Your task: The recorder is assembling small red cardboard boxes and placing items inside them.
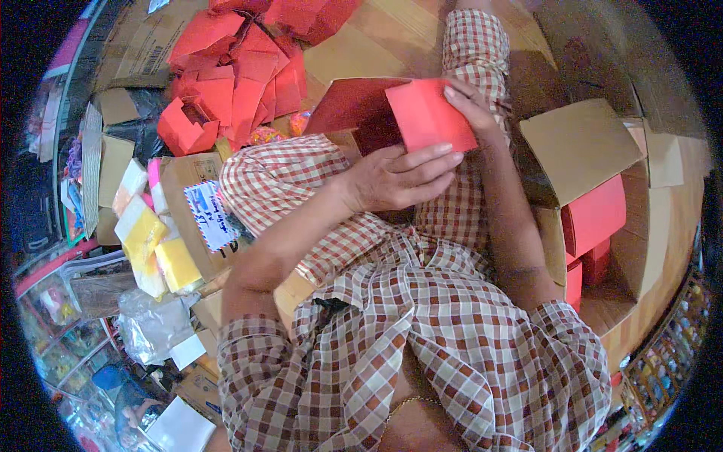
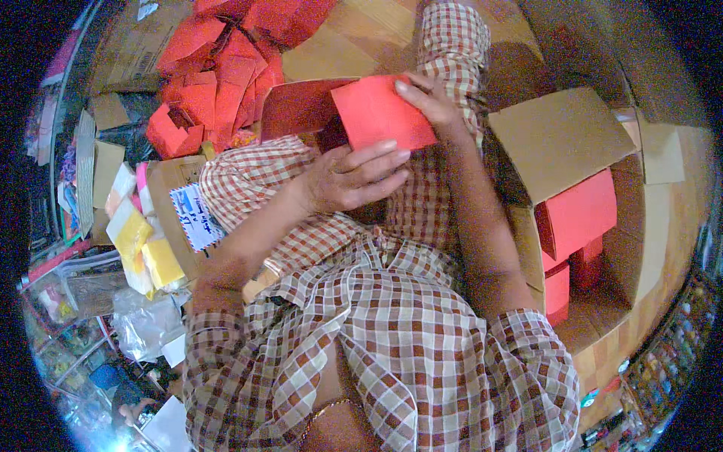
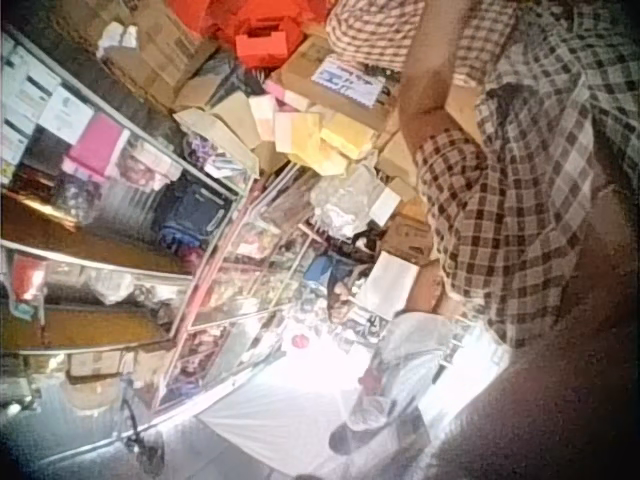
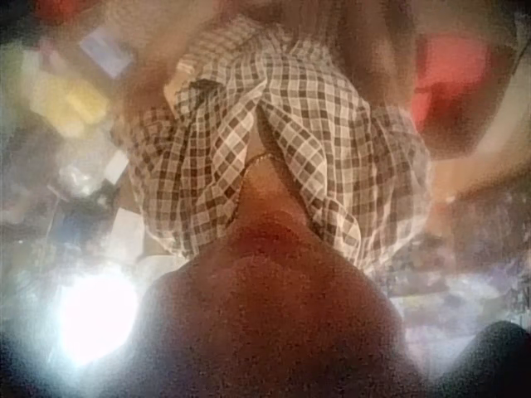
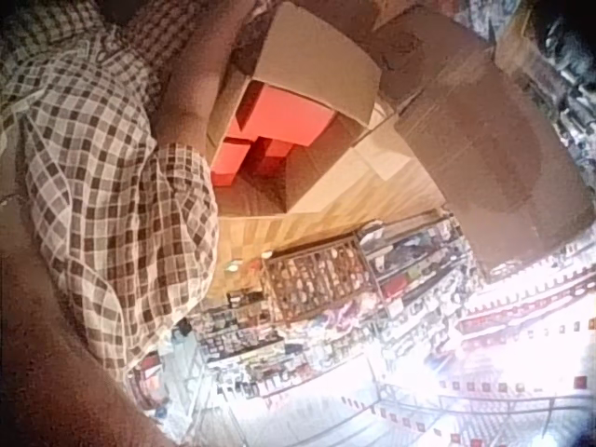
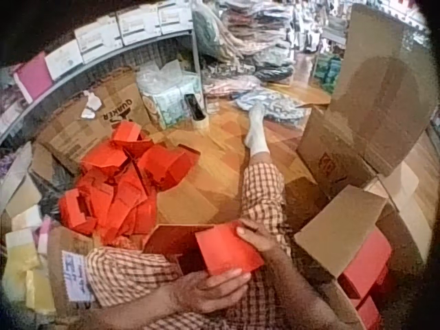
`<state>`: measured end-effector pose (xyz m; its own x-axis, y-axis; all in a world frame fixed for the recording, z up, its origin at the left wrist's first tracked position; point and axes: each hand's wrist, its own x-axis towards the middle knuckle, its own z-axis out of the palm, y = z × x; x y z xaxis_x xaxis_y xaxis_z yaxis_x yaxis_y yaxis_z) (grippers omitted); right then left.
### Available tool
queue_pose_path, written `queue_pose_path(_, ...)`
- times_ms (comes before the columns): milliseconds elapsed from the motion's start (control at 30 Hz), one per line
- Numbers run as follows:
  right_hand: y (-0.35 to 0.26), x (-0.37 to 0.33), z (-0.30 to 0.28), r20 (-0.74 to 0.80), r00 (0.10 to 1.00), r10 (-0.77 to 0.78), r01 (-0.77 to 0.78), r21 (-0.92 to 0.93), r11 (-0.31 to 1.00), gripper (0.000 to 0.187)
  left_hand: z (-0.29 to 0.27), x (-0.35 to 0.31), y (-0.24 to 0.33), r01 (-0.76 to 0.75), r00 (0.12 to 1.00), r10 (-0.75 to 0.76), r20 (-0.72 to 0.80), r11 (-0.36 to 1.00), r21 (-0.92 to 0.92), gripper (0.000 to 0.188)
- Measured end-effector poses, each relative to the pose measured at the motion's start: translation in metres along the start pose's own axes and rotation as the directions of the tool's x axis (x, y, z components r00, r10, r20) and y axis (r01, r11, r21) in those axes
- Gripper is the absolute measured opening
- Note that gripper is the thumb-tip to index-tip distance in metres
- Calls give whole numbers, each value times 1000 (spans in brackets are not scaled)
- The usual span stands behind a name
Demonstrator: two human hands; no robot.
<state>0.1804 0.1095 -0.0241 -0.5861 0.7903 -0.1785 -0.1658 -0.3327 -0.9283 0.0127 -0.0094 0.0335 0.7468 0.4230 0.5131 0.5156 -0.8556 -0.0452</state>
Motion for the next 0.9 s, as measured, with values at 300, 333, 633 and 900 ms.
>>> queue_pose_path(300,30,35,7,-126,984,-122,154,289,945,26,15,8,-28,534,840,-521,-151,843,65,37)
queue_pose_path(333,32,41,7,-228,971,-71,124,228,966,29,14,10,-32,537,839,-523,-154,841,69,37)
queue_pose_path(633,44,36,11,-426,822,-377,260,-307,915,34,31,-2,-95,518,780,-586,218,801,302,27)
queue_pose_path(900,37,40,14,-312,755,-577,301,-617,727,62,81,-29,-93,306,673,-324,665,941,148,23)
